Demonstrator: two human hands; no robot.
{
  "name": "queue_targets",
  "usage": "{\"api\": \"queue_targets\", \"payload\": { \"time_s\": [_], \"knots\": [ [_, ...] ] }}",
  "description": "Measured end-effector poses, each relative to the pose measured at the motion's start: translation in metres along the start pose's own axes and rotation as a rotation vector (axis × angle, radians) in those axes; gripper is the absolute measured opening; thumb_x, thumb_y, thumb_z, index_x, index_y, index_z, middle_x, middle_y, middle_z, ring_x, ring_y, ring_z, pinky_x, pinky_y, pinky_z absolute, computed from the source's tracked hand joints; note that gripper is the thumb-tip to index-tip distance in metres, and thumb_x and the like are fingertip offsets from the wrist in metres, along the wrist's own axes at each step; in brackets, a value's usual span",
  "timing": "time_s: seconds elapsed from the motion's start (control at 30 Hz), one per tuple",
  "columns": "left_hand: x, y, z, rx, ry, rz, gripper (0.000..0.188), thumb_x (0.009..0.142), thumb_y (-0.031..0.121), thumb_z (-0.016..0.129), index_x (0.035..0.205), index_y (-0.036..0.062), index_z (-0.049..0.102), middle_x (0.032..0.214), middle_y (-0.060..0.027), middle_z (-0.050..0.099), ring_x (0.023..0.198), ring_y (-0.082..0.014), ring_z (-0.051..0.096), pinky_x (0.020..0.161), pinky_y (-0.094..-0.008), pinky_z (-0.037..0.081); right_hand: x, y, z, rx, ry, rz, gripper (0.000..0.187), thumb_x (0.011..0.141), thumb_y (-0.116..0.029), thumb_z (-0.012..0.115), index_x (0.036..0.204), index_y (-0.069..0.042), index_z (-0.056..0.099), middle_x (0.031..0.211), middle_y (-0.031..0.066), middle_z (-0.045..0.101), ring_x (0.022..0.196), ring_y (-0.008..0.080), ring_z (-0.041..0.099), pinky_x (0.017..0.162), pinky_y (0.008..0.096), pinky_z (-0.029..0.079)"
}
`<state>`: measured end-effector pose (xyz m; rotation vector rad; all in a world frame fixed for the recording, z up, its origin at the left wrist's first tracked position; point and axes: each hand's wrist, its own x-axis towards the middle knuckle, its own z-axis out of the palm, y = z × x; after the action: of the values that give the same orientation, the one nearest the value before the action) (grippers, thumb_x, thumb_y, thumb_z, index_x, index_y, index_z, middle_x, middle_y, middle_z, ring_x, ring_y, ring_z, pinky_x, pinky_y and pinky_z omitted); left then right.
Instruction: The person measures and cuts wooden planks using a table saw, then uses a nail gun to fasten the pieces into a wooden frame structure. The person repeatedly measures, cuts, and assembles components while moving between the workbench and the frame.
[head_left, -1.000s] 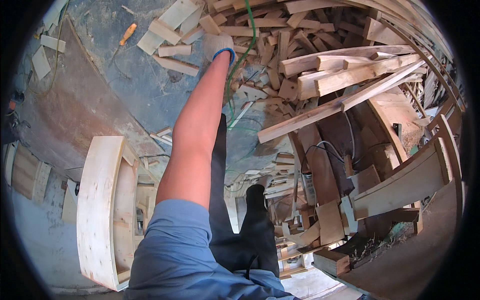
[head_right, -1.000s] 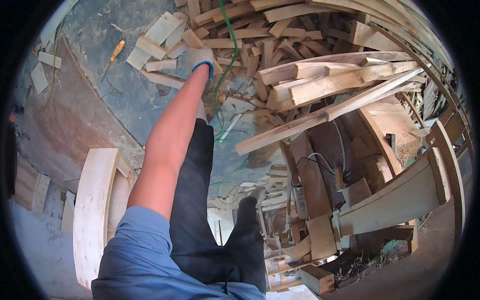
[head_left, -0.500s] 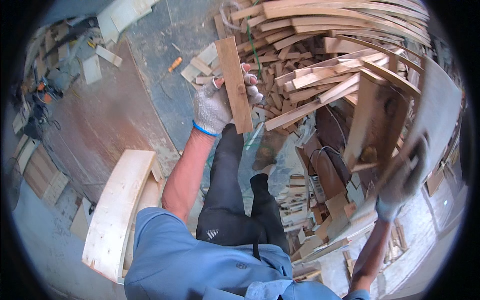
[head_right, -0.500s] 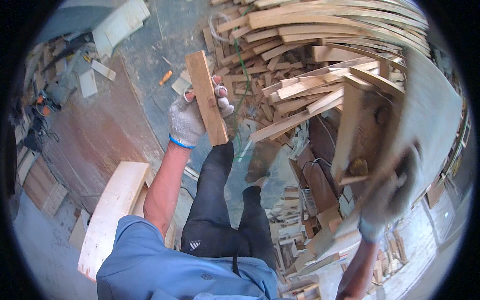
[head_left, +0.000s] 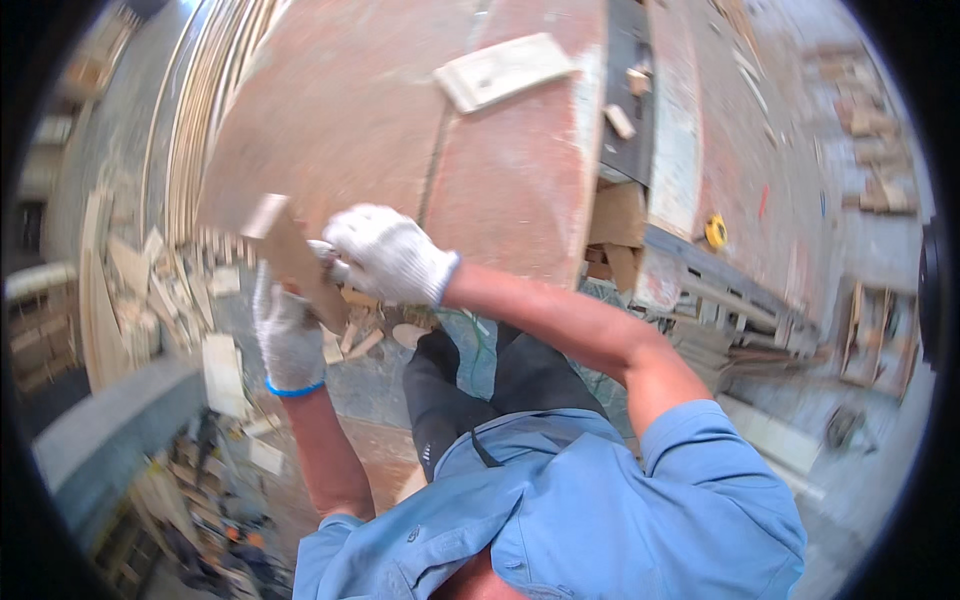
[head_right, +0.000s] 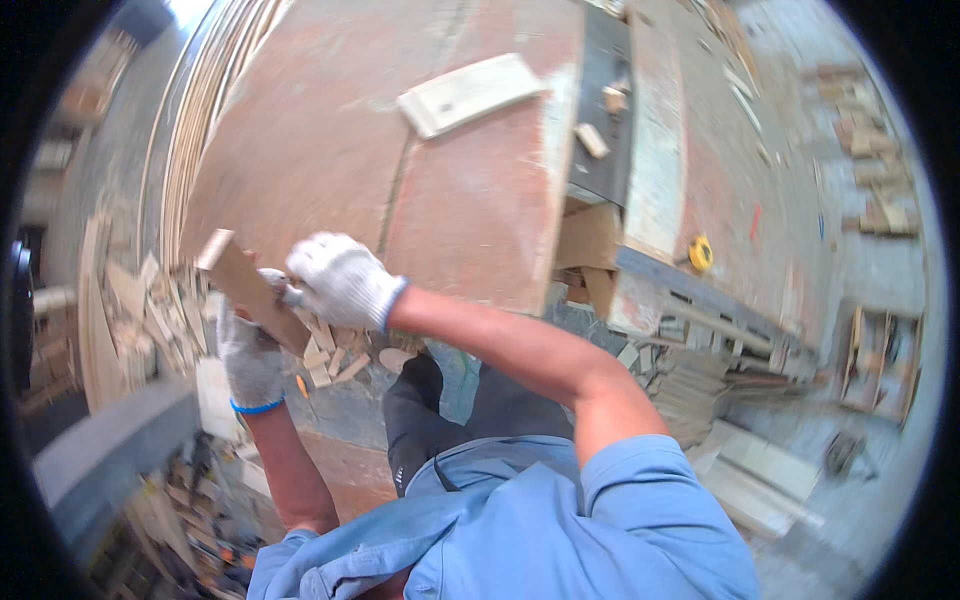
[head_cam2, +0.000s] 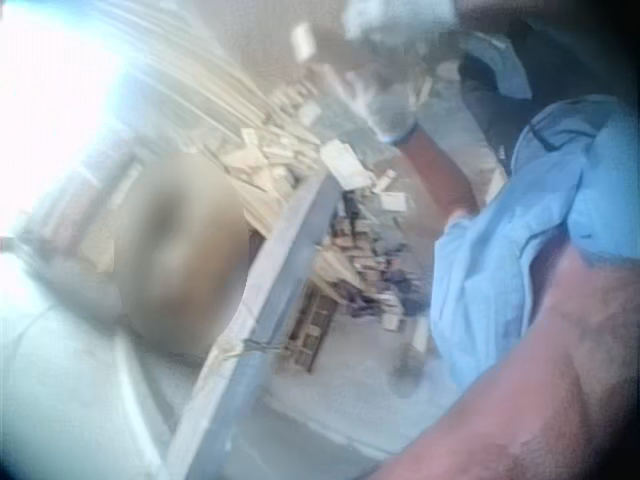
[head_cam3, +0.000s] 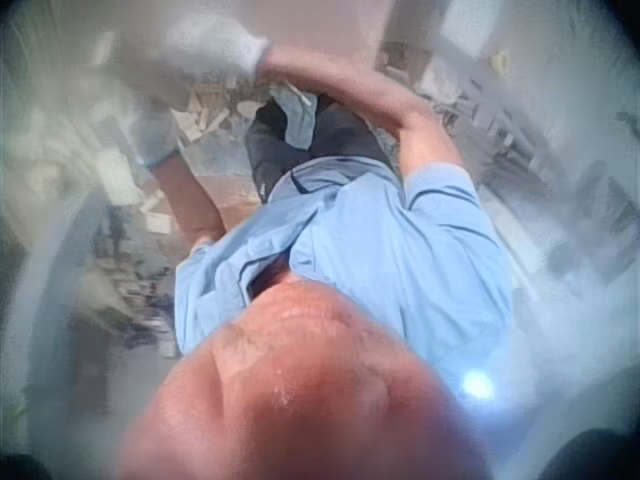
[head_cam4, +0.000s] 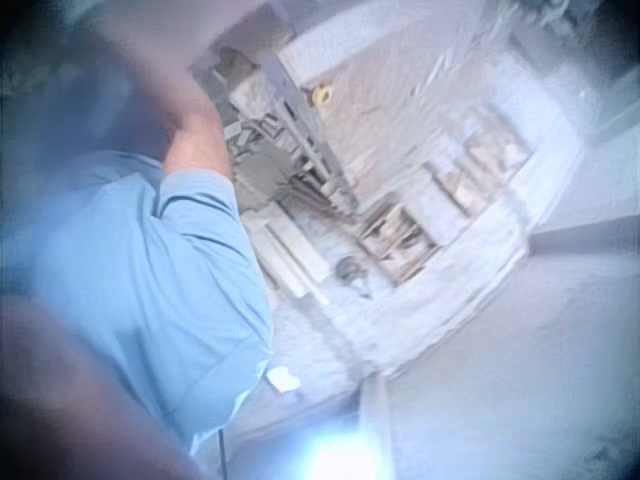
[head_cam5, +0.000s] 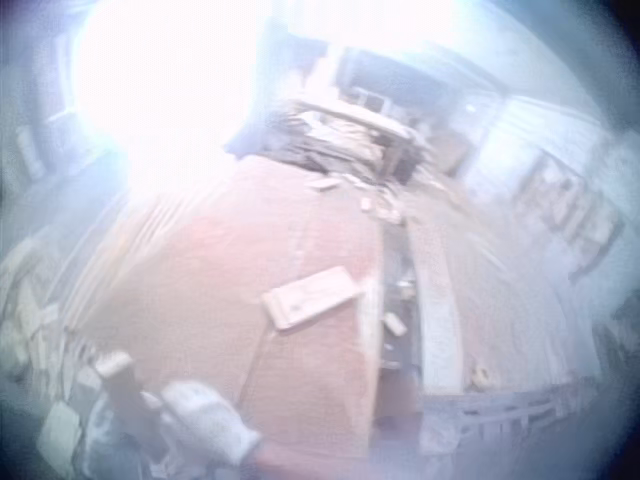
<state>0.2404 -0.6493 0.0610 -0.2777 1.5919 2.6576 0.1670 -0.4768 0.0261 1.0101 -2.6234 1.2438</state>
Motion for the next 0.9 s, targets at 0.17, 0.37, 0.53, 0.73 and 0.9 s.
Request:
{"api": "queue_targets", "payload": {
  "time_s": [0.17,0.37,0.53,0.73,0.9],
  "knots": [
    [0.006,-0.027,0.209,0.617,-0.389,-0.097,0.047,0.086,0.0,0.061,0.133,-0.0008,0.059,0.121,-0.01,0.064,0.111,-0.0186,0.062,0.099,-0.0341,0.05,-0.17,0.037,-0.158,-0.122,0.232,0.293,0.022,0.084,-0.016,0.066,0.102,-0.003,0.068,0.098,0.0181,0.069,0.096,0.0368,0.067,0.085,0.0483,0.054],
    [0.037,-0.149,0.391,1.098,-0.819,0.471,0.043,0.088,0.007,0.061,0.131,0.0077,0.062,0.113,-0.0191,0.065,0.104,-0.0393,0.063,0.091,-0.045,0.051,-0.292,0.089,-0.281,-0.345,0.4,0.609,0.021,0.086,-0.011,0.068,0.106,-0.004,0.07,0.102,0.0167,0.069,0.098,0.0373,0.066,0.085,0.0448,0.054],
    [0.093,-0.247,0.485,1.27,-0.822,0.791,0.035,0.083,0.009,0.062,0.118,0.0127,0.065,0.111,-0.0146,0.066,0.107,-0.0355,0.062,0.094,-0.0484,0.046,-0.332,0.126,-0.299,-0.34,0.589,0.56,0.022,0.081,-0.015,0.069,0.1,-0.004,0.066,0.094,0.0148,0.067,0.092,0.0369,0.065,0.082,0.0474,0.051],
    [0.166,-0.321,0.526,1.48,-0.754,0.869,0.041,0.077,0.012,0.064,0.118,0.0127,0.067,0.114,-0.0143,0.066,0.111,-0.036,0.06,0.102,-0.0475,0.042,-0.34,0.143,-0.298,-0.379,0.501,0.528,0.022,0.079,-0.022,0.074,0.097,-0.011,0.065,0.094,0.0094,0.067,0.087,0.0324,0.065,0.079,0.0464,0.051],
    [0.192,-0.348,0.527,1.471,-0.703,0.886,0.038,0.078,0.017,0.066,0.115,0.012,0.068,0.114,-0.0151,0.066,0.111,-0.0363,0.059,0.101,-0.0488,0.042,-0.336,0.144,-0.303,-0.344,0.53,0.515,0.021,0.076,-0.025,0.074,0.086,-0.012,0.06,0.084,0.0092,0.061,0.082,0.0311,0.062,0.076,0.0461,0.049]
  ]
}}
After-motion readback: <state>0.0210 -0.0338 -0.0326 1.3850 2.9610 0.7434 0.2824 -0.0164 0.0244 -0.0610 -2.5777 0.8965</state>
